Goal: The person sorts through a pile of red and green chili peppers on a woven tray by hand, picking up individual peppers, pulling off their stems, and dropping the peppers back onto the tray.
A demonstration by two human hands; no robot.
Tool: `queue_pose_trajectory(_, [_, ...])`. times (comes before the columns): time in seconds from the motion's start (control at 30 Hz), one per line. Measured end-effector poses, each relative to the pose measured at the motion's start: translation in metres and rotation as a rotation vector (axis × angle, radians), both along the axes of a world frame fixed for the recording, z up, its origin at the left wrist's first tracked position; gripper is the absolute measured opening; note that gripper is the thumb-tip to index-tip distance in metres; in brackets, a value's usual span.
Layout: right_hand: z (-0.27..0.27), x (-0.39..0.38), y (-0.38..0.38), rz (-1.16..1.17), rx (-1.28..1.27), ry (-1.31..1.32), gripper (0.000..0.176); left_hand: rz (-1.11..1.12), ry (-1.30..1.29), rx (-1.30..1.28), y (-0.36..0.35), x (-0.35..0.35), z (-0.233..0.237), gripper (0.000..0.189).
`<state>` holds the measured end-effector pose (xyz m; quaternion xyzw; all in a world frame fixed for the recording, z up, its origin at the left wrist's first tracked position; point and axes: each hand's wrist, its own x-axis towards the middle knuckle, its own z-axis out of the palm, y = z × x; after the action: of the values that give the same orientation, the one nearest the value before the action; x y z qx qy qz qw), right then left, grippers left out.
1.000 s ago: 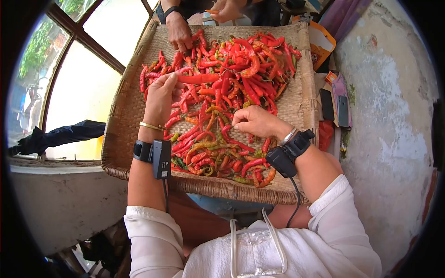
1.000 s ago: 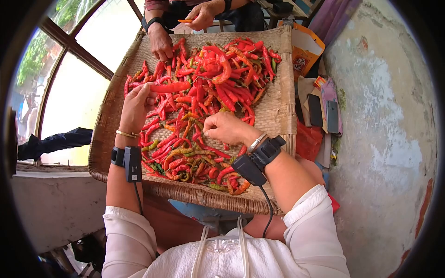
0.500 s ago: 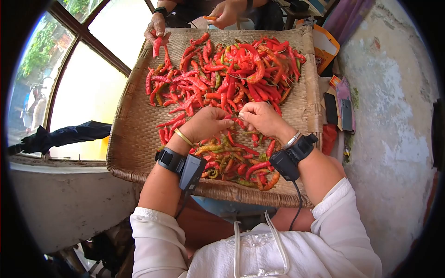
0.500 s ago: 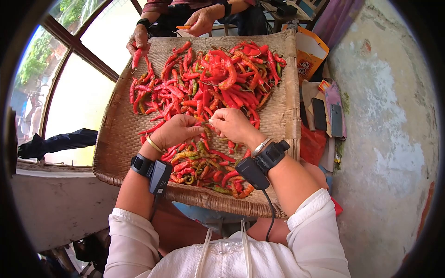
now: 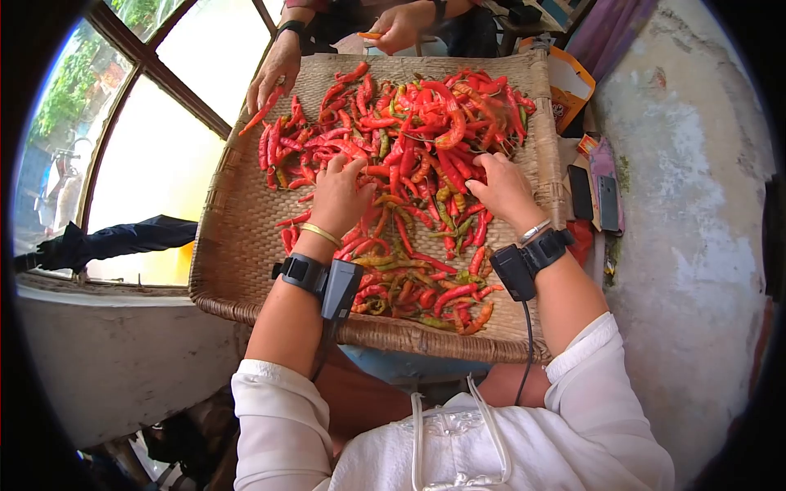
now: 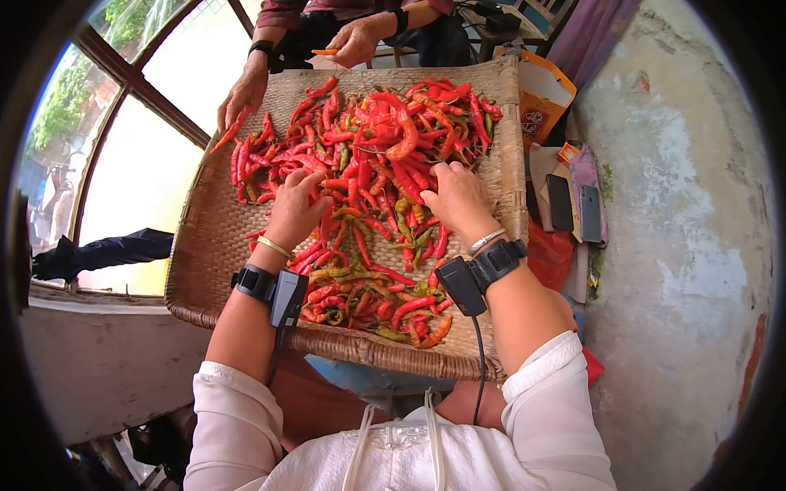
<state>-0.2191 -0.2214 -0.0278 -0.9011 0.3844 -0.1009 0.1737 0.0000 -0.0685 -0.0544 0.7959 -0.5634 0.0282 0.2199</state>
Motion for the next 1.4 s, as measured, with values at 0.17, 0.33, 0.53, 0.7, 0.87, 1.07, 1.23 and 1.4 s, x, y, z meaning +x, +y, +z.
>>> queue_pose_trajectory(0.17, [-0.023, 0.005, 0.003, -0.026, 0.062, -0.097, 0.045, -0.114, -0.090, 0.200, 0.000, -0.011, -0.003, 0.044])
queue_pose_trajectory(0.33, [-0.029, 0.009, 0.000, 0.069, 0.300, -0.094, 0.048, -0.280, 0.076, 0.255, 0.001, -0.017, -0.004, 0.034])
queue_pose_trajectory(0.53, [-0.037, 0.015, 0.008, 0.189, 0.266, -0.142, 0.042, -0.233, 0.294, 0.258, 0.001, -0.031, 0.002, 0.029])
queue_pose_trajectory(0.7, [-0.028, 0.018, 0.020, 0.297, 0.374, -0.156, 0.034, -0.195, 0.387, 0.258, -0.004, -0.043, 0.020, 0.034])
queue_pose_trajectory(0.87, [-0.031, 0.016, 0.025, 0.204, 0.241, -0.070, 0.031, -0.335, 0.081, 0.222, -0.002, -0.049, 0.007, 0.057])
queue_pose_trajectory(1.07, [-0.031, 0.017, 0.025, 0.352, 0.409, -0.107, 0.029, -0.555, 0.212, 0.351, -0.003, -0.042, 0.002, 0.053])
queue_pose_trajectory(1.23, [-0.020, 0.015, 0.034, 0.433, 0.781, -0.151, 0.019, -0.592, 0.457, 0.460, 0.003, -0.045, 0.012, 0.040])
queue_pose_trajectory(1.4, [-0.012, 0.018, 0.046, 0.571, 0.803, 0.028, 0.012, -0.633, 0.533, 0.659, 0.012, -0.050, 0.018, 0.031])
